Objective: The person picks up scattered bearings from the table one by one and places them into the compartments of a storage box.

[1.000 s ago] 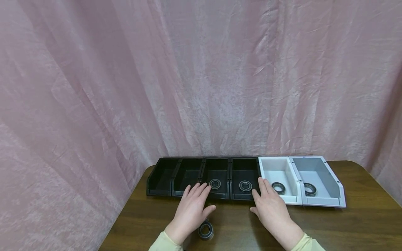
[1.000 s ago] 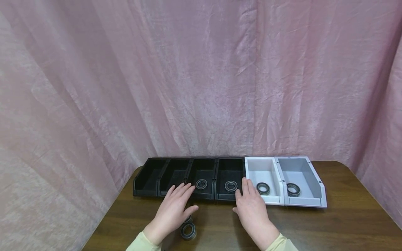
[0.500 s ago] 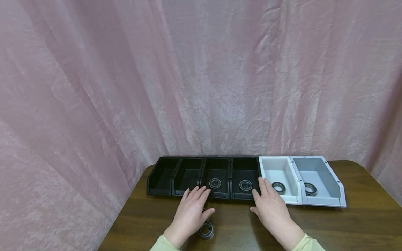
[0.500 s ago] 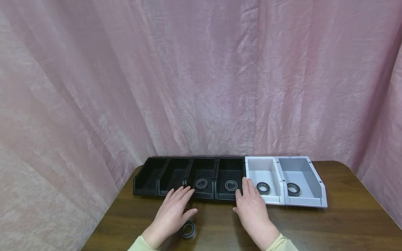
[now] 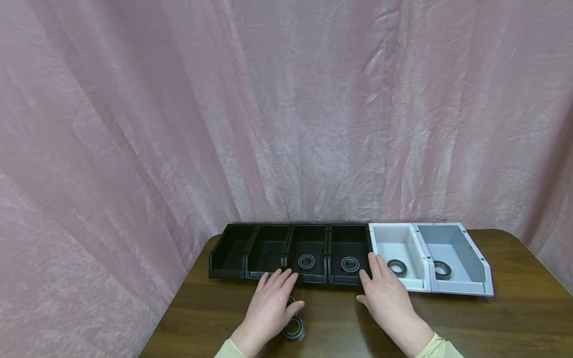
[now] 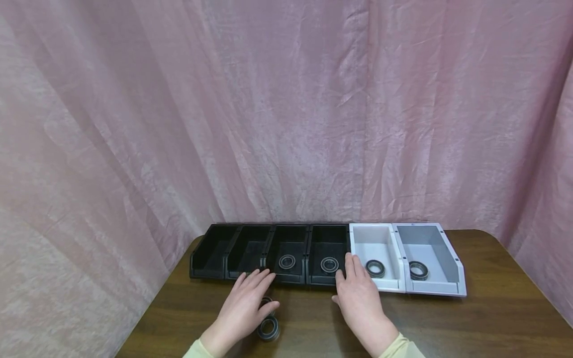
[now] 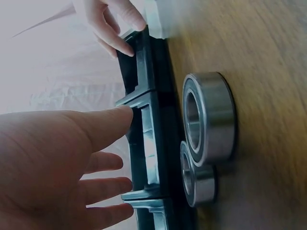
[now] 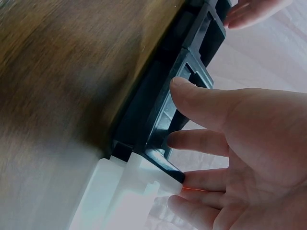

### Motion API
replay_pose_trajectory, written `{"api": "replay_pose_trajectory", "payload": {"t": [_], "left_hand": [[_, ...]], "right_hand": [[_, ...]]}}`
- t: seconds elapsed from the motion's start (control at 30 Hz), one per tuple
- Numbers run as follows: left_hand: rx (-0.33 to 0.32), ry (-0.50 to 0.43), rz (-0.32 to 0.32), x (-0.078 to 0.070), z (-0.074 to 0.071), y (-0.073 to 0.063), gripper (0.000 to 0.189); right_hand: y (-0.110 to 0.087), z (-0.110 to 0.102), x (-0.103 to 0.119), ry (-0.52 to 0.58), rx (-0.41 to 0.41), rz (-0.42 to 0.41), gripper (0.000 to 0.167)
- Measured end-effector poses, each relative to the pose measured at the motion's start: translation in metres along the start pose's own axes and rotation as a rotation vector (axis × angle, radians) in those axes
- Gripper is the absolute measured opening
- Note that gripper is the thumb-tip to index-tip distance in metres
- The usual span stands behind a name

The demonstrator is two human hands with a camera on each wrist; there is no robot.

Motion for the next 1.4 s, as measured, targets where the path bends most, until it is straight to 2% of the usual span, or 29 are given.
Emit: {"api": "replay_pose_trajectory", "payload": {"t": [0.23,0.57,0.97,1.1,1.3,1.4], "left_hand": [[0.007,-0.003,-0.028,0.008,0.000,-0.007,0.064],[-0.011,-0.004,-0.030,0.013,0.001,-0.012,0.059],[0.064,0.015,-0.081,0.026,0.005,-0.016,0.054],[0.081,0.037,-0.057,0.030,0.007,-0.019,0.052],[0.128,0.062,0.016,0.032,0.011,-0.021,0.058],[0.150,0.056,0.025,0.034,0.013,-0.023,0.061]], "right_hand": [[0.001,-0.001,0.000,-0.004,0.002,-0.001,0.058],[0.000,-0.001,0.000,-0.002,0.003,0.003,0.058],[0.000,-0.002,0.001,-0.005,0.005,0.000,0.059],[0.000,-0.002,0.001,-0.006,0.010,0.002,0.059],[0.000,-0.002,0.001,-0.012,0.012,0.005,0.059],[0.000,-0.001,0.000,-0.009,0.017,0.006,0.059]]}}
Point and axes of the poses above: each hand's wrist, its own y-axis towards the middle knuckle, its own z-axis out of the palm, x = y × z, the point moved 8 cm from there along y, towards the middle knuckle, and after that the axes turned 2 degrees about -x, right-handed, at the moved point
